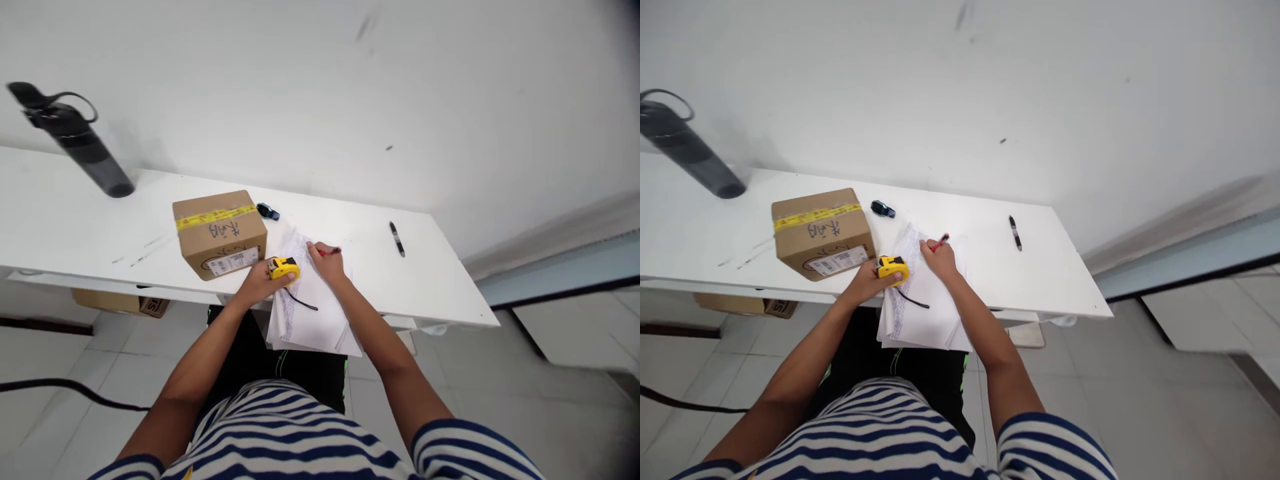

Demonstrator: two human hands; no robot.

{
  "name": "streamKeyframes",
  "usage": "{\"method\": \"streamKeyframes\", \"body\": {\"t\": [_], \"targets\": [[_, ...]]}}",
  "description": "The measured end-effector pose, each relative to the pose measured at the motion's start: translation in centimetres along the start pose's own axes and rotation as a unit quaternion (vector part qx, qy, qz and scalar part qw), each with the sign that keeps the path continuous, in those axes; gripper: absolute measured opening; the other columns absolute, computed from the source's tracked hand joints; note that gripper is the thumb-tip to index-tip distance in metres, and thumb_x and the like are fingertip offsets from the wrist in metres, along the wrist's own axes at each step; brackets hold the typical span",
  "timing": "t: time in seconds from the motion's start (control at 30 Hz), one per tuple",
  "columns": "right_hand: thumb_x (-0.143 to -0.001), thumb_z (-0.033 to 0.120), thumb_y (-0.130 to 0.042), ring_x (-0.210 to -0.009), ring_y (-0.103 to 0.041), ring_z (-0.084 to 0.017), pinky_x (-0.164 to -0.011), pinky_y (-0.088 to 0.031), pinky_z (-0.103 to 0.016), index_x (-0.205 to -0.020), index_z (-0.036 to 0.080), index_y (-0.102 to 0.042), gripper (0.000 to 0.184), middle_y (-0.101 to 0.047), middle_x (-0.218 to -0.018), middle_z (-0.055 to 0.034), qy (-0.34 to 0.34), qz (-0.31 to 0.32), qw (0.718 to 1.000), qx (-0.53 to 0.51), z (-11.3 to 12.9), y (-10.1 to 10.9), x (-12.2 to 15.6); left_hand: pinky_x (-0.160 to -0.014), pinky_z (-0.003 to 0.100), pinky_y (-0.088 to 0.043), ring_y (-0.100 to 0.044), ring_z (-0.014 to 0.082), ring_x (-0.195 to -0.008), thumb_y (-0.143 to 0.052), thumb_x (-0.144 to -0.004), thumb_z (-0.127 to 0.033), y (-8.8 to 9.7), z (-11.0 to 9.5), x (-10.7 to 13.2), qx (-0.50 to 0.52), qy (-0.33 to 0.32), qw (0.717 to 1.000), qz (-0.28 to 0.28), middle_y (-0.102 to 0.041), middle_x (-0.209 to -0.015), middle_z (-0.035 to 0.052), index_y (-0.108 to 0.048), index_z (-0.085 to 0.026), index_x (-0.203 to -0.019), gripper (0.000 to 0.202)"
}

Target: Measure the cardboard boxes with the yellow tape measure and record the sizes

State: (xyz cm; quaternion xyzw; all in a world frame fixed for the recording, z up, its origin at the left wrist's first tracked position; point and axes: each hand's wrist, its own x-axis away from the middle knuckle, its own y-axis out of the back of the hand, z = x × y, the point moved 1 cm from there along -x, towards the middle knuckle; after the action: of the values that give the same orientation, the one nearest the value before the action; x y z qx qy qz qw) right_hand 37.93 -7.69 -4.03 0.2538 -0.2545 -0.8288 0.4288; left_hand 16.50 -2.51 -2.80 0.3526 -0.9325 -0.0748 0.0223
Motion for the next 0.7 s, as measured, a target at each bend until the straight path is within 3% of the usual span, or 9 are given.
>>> {"method": "streamKeyframes", "body": {"t": [0.07, 0.13, 0.23, 0.3, 0.37, 0.43, 0.5, 0.6, 0.7], "targets": [[-0.094, 0.05, -0.044, -0.061, -0.045, -0.015, -0.059, -0.032, -0.028, -0.063, 0.022, -0.052, 0.043, -0.051, -0.062, -0.0007, 0.048, -0.034, 0.995, 0.078, 0.1, -0.1, 0.3, -0.077, 0.031, -0.057, -0.071, 0.0215, -0.086, -0.077, -0.075, -0.052, -0.4, -0.2, 0.7, -0.01, -0.024, 0.998, -0.056, -0.076, -0.096, 0.0078, -0.072, -0.014, -0.103, 0.047], [-0.095, 0.041, -0.044, -0.071, -0.053, -0.018, -0.063, -0.036, -0.029, -0.086, 0.022, -0.068, 0.031, -0.065, -0.087, -0.0071, 0.091, -0.049, 0.984, 0.142, 0.3, 0.0, 0.2, -0.081, 0.035, -0.057, -0.071, 0.0227, -0.089, -0.076, -0.075, -0.052, -0.7, -0.6, 1.7, -0.025, -0.063, 0.99, -0.127, -0.076, -0.099, 0.0089, -0.071, -0.015, -0.106, 0.048], [-0.089, 0.027, -0.047, -0.081, -0.059, -0.022, -0.068, -0.043, -0.035, -0.122, 0.023, -0.067, 0.038, -0.062, -0.123, -0.0161, 0.098, -0.026, 0.979, 0.174, 1.2, 0.7, -0.1, -0.096, 0.043, -0.054, -0.07, 0.0256, -0.101, -0.074, -0.078, -0.051, -0.5, -2.0, 4.1, -0.062, -0.151, 0.967, -0.197, -0.076, -0.11, 0.0106, -0.071, -0.019, -0.11, 0.045], [-0.088, 0.032, -0.051, -0.086, -0.062, -0.024, -0.073, -0.049, -0.04, -0.136, 0.024, -0.058, 0.049, -0.056, -0.134, -0.0183, 0.087, 0.02, 0.99, 0.107, 2.9, 1.5, 0.2, -0.107, 0.049, -0.047, -0.065, 0.0285, -0.114, -0.073, -0.078, -0.055, -0.1, -3.6, 6.0, -0.089, -0.219, 0.948, -0.215, -0.074, -0.117, 0.0111, -0.071, -0.023, -0.112, 0.047], [-0.091, 0.049, -0.05, -0.09, -0.064, -0.025, -0.075, -0.054, -0.042, -0.144, 0.027, -0.048, 0.057, -0.06, -0.131, -0.0156, 0.103, 0.124, 0.986, -0.045, 5.8, 2.2, 1.4, -0.115, 0.053, -0.04, -0.057, 0.0322, -0.127, -0.072, -0.075, -0.064, 0.7, -5.5, 7.6, -0.1, -0.274, 0.928, -0.231, -0.072, -0.123, 0.0122, -0.069, -0.025, -0.118, 0.058], [-0.094, 0.066, -0.039, -0.099, -0.067, -0.026, -0.083, -0.056, -0.044, -0.147, 0.029, -0.04, 0.065, -0.065, -0.124, -0.0131, 0.152, 0.268, 0.932, -0.193, 9.6, 2.3, 3.5, -0.119, 0.058, -0.031, -0.046, 0.0367, -0.139, -0.071, -0.072, -0.072, 1.7, -7.5, 8.5, -0.104, -0.296, 0.92, -0.235, -0.066, -0.133, 0.0127, -0.065, -0.025, -0.124, 0.071], [-0.085, 0.079, -0.049, -0.112, -0.065, -0.028, -0.091, -0.056, -0.044, -0.149, 0.032, -0.036, 0.081, -0.063, -0.129, -0.0124, 0.219, 0.304, 0.89, -0.258, 13.6, 1.6, 5.3, -0.123, 0.061, -0.022, -0.031, 0.0406, -0.148, -0.071, -0.069, -0.074, 3.1, -9.3, 8.8, -0.101, -0.306, 0.914, -0.248, -0.055, -0.146, 0.0122, -0.063, -0.026, -0.128, 0.076], [-0.086, 0.078, -0.048, -0.121, -0.061, -0.029, -0.098, -0.055, -0.045, -0.147, 0.031, -0.037, 0.078, -0.059, -0.134, -0.0123, 0.279, 0.204, 0.898, -0.273, 18.3, -0.1, 5.5, -0.128, 0.057, -0.005, -0.006, 0.0407, -0.156, -0.067, -0.071, -0.076, 5.6, -10.4, 8.4, -0.116, -0.294, 0.892, -0.322, -0.032, -0.163, 0.0103, -0.049, -0.026, -0.142, 0.089], [-0.09, 0.076, -0.041, -0.134, -0.05, -0.03, -0.108, -0.048, -0.049, -0.152, 0.031, -0.027, 0.078, -0.047, -0.145, -0.0116, 0.359, 0.134, 0.901, -0.201, 21.1, -1.6, 2.2, -0.126, 0.059, 0.003, 0.015, 0.041, -0.155, -0.075, -0.068, -0.071, 8.5, -8.7, 7.6, -0.1, -0.234, 0.888, -0.384, -0.016, -0.168, 0.0109, -0.027, -0.025, -0.155, 0.11]]}}
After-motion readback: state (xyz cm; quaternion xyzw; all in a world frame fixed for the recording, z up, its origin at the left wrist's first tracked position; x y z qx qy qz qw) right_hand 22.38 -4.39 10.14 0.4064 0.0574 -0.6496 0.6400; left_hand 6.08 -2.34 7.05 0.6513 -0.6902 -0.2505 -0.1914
